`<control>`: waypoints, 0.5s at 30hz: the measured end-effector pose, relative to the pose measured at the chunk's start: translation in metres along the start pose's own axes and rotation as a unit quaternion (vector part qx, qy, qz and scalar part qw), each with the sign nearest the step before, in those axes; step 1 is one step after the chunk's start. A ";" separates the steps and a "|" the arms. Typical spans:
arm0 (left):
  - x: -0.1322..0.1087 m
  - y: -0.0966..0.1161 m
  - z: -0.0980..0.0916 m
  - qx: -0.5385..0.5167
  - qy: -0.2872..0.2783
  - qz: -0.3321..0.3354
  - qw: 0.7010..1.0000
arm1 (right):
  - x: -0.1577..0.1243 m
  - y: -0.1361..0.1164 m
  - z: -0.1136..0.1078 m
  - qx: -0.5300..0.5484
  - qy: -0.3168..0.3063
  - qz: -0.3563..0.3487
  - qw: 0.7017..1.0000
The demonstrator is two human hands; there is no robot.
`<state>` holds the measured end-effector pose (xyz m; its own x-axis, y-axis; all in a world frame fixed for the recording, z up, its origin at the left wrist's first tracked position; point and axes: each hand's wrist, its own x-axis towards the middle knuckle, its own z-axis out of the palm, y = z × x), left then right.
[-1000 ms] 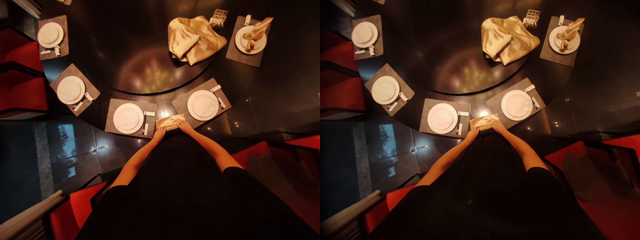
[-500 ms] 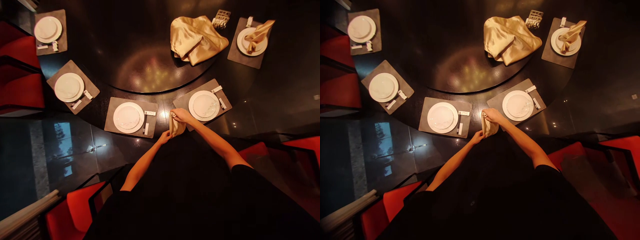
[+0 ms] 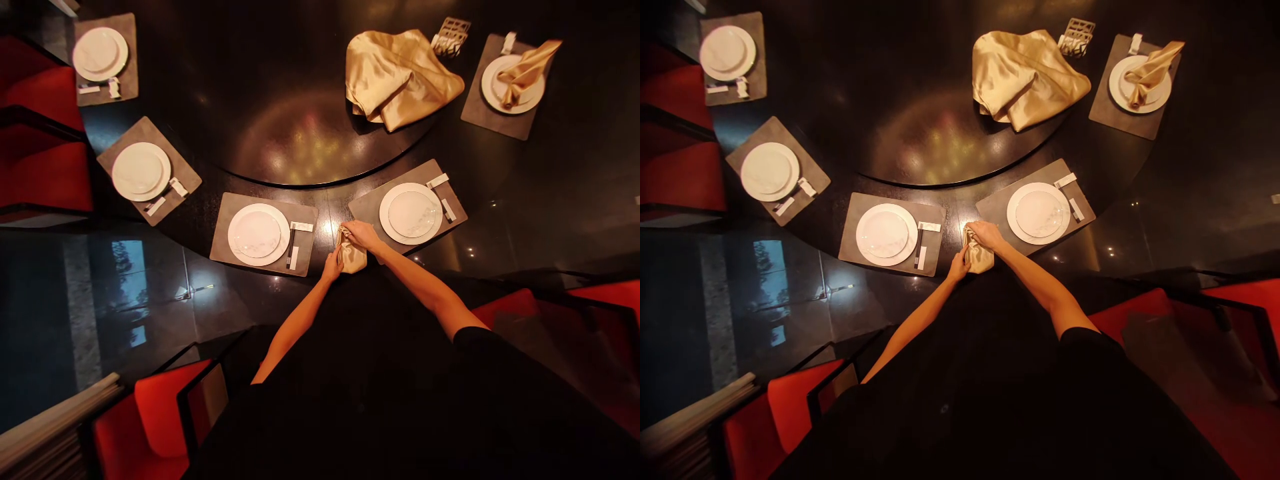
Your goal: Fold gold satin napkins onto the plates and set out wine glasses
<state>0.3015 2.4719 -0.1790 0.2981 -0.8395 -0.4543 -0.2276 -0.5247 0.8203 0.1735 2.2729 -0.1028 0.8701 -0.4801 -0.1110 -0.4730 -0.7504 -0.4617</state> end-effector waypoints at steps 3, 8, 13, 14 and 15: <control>0.013 0.014 0.006 -0.182 0.014 -0.083 0.980 | -0.026 -0.014 0.017 -0.020 0.025 -0.026 0.999; 0.018 0.027 0.007 -0.357 -0.013 -0.140 0.923 | -0.049 -0.029 0.050 -0.020 -0.009 -0.041 0.999; 0.004 0.025 -0.010 -0.351 -0.055 -0.171 0.919 | -0.055 -0.030 0.062 0.021 -0.057 -0.038 0.997; 0.001 0.026 -0.014 -0.350 -0.065 -0.180 0.917 | -0.055 -0.030 0.061 0.030 -0.067 -0.040 0.997; 0.000 0.026 -0.017 -0.349 -0.076 -0.189 0.915 | -0.054 -0.030 0.061 0.039 -0.076 -0.043 0.995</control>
<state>0.3108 2.4604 -0.1516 0.0884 -0.6550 -0.7505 0.5272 -0.6085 0.5931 0.1491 2.3486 -0.1363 0.9207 -0.3369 -0.1970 -0.3886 -0.7451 -0.5421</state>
